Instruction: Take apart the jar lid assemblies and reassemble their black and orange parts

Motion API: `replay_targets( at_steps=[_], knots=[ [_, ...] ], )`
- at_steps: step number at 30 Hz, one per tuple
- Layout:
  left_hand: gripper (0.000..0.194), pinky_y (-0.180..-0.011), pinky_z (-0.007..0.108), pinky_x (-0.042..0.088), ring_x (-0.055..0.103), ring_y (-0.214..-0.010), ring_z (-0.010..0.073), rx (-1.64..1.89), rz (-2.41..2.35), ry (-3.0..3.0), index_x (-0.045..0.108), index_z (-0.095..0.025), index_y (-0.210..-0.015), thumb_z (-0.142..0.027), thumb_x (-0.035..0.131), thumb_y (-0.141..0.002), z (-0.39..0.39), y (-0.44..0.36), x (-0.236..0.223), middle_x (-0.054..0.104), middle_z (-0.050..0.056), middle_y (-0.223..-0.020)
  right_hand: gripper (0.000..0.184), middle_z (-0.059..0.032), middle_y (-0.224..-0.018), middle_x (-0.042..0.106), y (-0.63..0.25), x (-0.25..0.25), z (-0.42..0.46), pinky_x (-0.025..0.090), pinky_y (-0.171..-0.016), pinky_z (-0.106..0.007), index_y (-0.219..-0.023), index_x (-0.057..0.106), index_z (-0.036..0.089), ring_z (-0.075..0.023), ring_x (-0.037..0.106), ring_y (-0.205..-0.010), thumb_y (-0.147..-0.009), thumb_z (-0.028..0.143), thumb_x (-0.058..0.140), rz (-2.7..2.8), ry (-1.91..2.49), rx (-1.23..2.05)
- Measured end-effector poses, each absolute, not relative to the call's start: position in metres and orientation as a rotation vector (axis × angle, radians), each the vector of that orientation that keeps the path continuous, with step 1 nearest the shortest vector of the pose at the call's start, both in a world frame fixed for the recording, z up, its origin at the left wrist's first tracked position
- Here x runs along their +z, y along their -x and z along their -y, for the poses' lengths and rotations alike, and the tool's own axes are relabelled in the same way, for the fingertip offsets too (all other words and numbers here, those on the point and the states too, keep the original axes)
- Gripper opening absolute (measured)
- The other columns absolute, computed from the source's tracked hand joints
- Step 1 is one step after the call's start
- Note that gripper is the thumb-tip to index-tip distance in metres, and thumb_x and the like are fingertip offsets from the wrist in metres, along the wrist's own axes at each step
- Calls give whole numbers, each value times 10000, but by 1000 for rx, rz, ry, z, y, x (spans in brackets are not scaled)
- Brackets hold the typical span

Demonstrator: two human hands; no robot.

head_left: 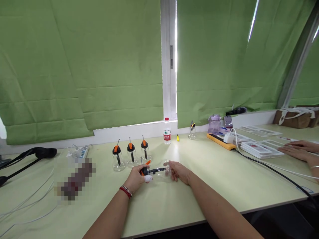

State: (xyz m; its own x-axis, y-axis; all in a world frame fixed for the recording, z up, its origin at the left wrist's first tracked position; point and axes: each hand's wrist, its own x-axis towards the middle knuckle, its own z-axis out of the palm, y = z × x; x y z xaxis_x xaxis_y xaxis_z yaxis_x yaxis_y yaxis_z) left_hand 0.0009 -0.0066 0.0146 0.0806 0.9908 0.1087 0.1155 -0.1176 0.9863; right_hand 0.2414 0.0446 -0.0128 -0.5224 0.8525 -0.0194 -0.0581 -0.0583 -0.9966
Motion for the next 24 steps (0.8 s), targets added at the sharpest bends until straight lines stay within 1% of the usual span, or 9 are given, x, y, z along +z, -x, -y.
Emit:
replay_targets(
  at_steps=[3, 6, 7, 9, 12, 14, 17, 21, 24],
  knots=[
    [581, -507, 233, 456, 528, -506, 96, 1155, -1220, -1417, 662, -126, -930, -191, 877, -394, 8, -2, 16, 570, -63, -591, 622, -57, -648, 632, -236, -12, -46, 291, -312, -185, -872, 613, 113, -75, 469, -379, -834, 696, 401, 1527, 964, 1630],
    [582, -503, 231, 453, 516, -495, 89, 1150, -1218, -1421, 654, -124, -937, -187, 875, -403, 6, -1, 15, 553, -70, -581, 633, -65, -662, 631, -234, -12, -46, 299, -310, -180, -828, 614, 108, -70, 475, -383, -830, 703, 399, 1528, 955, 1620],
    [585, -504, 232, 454, 516, -496, 90, 1153, -1215, -1420, 652, -124, -940, -188, 876, -403, 5, 0, 14, 548, -71, -582, 628, -69, -690, 637, -235, -13, -46, 305, -313, -178, -860, 619, 108, -73, 491, -399, -830, 698, 409, 1523, 935, 1628],
    [591, -513, 234, 457, 527, -507, 95, 1167, -1211, -1418, 651, -126, -948, -198, 879, -407, 3, 3, 12, 550, -67, -593, 598, -76, -789, 651, -238, -13, -45, 329, -328, -175, -1028, 610, 129, -93, 556, -474, -826, 670, 456, 1509, 861, 1653],
    [611, -536, 246, 470, 544, -520, 103, 1182, -1210, -1402, 649, -122, -972, -219, 882, -416, 0, 5, 9, 563, -56, -617, 638, -66, -946, 639, -243, -14, -43, 373, -366, -176, -1311, 458, 232, -136, 644, -638, -785, 558, 614, 1498, 742, 1687],
    [625, -545, 257, 478, 549, -523, 109, 1183, -1209, -1391, 648, -119, -979, -230, 885, -412, 0, 5, 9, 566, -53, -623, 681, -52, -949, 634, -245, -13, -43, 373, -370, -174, -1345, 418, 252, -129, 643, -634, -762, 504, 665, 1507, 728, 1691],
    [632, -545, 265, 481, 551, -526, 116, 1174, -1216, -1391, 649, -118, -971, -230, 886, -395, 3, 3, 12, 573, -48, -624, 564, -44, -821, 648, -242, -14, -45, 334, -337, -173, -1194, 533, 174, -86, 560, -486, -806, 581, 568, 1523, 796, 1674],
    [604, -538, 264, 481, 552, -524, 116, 1149, -1219, -1408, 649, -118, -963, -220, 875, -412, 6, 0, 15, 581, -44, -628, 583, -47, -672, 627, -237, -17, -49, 313, -312, -177, -872, 599, 114, -73, 491, -402, -832, 673, 437, 1530, 905, 1639],
    [581, -528, 261, 482, 559, -520, 118, 1149, -1222, -1408, 656, -129, -955, -222, 872, -424, 5, 1, 14, 573, -49, -616, 592, -67, -713, 635, -236, -18, -50, 322, -315, -181, -847, 601, 109, -77, 510, -416, -829, 678, 438, 1526, 908, 1631]
  ],
)
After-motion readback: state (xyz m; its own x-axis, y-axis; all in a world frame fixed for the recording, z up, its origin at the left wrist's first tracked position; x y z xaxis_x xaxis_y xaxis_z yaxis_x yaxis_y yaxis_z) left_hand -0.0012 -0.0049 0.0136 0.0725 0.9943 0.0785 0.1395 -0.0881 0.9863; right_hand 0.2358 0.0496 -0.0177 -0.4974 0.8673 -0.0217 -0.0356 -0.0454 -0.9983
